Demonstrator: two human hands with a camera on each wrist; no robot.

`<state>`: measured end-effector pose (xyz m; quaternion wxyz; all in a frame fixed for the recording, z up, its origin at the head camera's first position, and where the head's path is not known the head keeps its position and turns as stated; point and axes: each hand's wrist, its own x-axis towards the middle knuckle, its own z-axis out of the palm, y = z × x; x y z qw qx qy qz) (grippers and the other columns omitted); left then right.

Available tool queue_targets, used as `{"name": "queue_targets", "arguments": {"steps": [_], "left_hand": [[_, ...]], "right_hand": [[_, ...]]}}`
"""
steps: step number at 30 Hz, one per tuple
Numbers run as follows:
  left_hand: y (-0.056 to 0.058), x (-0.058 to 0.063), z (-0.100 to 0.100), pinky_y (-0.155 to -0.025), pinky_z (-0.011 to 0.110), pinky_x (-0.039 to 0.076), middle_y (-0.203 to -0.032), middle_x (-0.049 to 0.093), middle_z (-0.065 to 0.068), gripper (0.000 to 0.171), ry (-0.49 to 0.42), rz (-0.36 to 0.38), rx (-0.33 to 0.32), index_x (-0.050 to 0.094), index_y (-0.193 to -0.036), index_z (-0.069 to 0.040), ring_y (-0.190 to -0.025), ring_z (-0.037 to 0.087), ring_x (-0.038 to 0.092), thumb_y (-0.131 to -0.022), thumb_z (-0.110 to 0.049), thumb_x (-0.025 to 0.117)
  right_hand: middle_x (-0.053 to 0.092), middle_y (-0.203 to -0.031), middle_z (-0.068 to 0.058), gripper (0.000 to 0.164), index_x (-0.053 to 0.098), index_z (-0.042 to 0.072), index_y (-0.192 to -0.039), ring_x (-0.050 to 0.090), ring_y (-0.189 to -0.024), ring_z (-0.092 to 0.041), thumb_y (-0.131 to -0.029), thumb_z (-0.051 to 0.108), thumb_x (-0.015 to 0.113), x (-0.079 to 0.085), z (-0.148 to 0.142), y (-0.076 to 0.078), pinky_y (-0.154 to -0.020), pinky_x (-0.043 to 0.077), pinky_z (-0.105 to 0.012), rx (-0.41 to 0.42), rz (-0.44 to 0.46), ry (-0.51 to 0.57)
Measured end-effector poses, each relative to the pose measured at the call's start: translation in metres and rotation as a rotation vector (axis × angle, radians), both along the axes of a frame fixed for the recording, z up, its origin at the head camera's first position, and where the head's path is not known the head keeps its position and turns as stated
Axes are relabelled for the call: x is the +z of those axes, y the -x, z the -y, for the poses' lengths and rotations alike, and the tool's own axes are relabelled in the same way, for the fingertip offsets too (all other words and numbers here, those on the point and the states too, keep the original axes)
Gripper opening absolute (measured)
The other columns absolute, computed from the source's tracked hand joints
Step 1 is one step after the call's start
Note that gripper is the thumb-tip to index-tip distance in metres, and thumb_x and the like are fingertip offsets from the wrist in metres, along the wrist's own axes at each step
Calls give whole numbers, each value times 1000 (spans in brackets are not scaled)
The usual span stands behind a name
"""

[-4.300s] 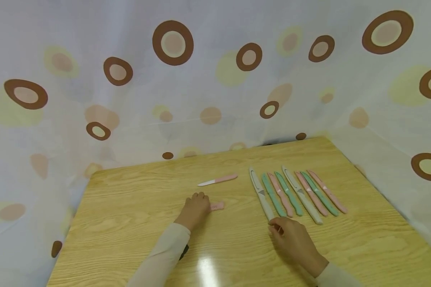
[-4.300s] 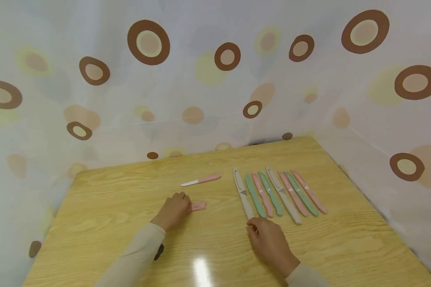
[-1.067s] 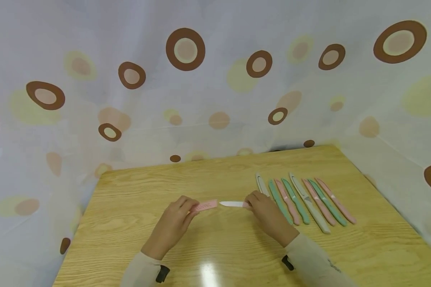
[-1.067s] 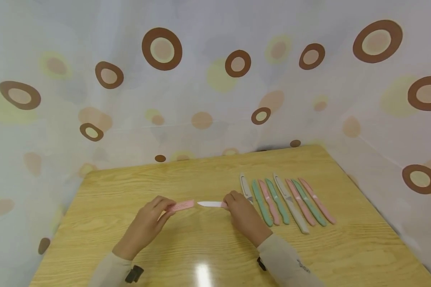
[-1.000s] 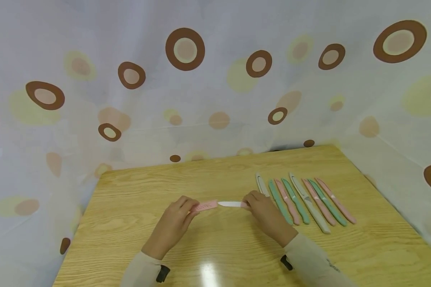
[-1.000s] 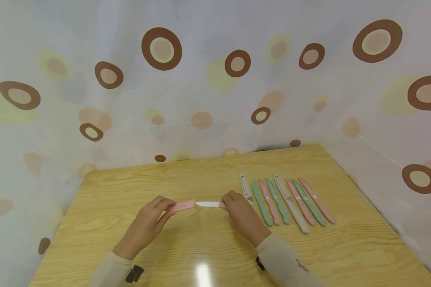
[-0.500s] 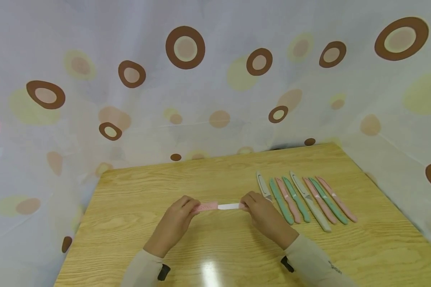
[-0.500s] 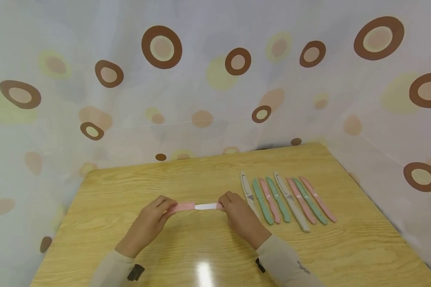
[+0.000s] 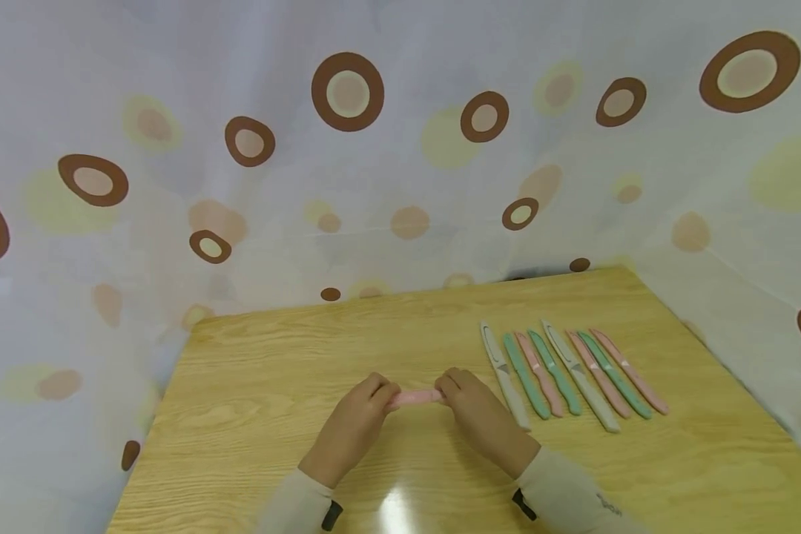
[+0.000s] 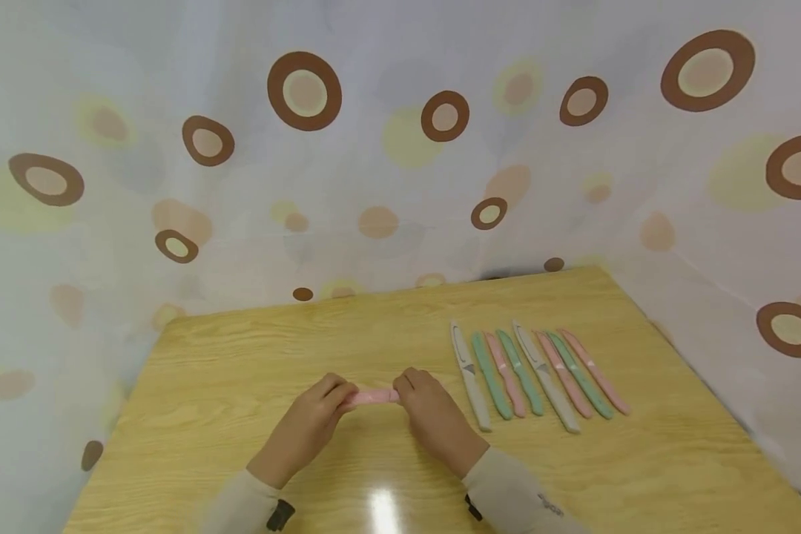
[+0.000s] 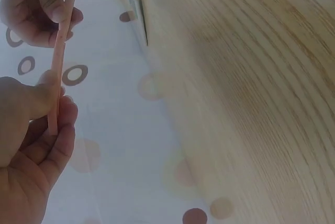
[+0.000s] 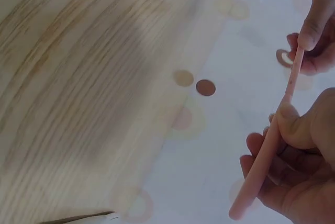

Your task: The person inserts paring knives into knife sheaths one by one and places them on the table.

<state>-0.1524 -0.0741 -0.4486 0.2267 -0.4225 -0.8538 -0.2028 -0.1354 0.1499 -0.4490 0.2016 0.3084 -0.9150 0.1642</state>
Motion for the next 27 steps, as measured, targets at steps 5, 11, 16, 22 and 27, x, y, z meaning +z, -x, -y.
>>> {"name": "queue_targets", "arguments": {"steps": [5,11,16,22,27], "left_hand": [[-3,-1,1,-71,11,44,-94,56,1,14,0,50,20,64,-98,-3,-78,6,53,-86,-9,64],[-5,-4,9,-71,16,46,-95,58,0,23,-5,92,29,64,-104,-5,-81,7,54,-84,-15,69],[-9,-9,21,-77,24,48,-98,59,1,37,69,110,118,56,-118,-3,-86,11,56,-87,-22,65],[-15,-14,37,-67,22,49,-85,62,-5,7,73,139,159,67,-90,-11,-74,6,55,-88,-17,64],[-19,-17,41,-62,20,47,-80,63,-5,4,77,126,146,67,-84,-12,-69,4,53,-86,-15,66]], "right_hand": [[57,-91,-3,11,59,3,-91,55,-82,-14,-82,4,67,-5,2,-1,-73,49,-21,4,-25,-9],[59,-88,-3,9,62,4,-88,54,-79,-15,-82,7,68,-5,-1,-4,-71,49,-23,-14,-25,-59],[61,-84,-5,9,64,2,-85,56,-76,-18,-79,3,70,-5,-42,-5,-73,51,-31,-154,100,-21],[60,-73,-18,17,61,-13,-87,57,-60,-27,-87,4,58,4,-153,14,-55,51,-42,-469,267,124],[60,-84,-32,32,59,-20,-91,58,-66,-40,-86,11,52,0,-233,24,-59,48,-55,-689,441,160]]}}
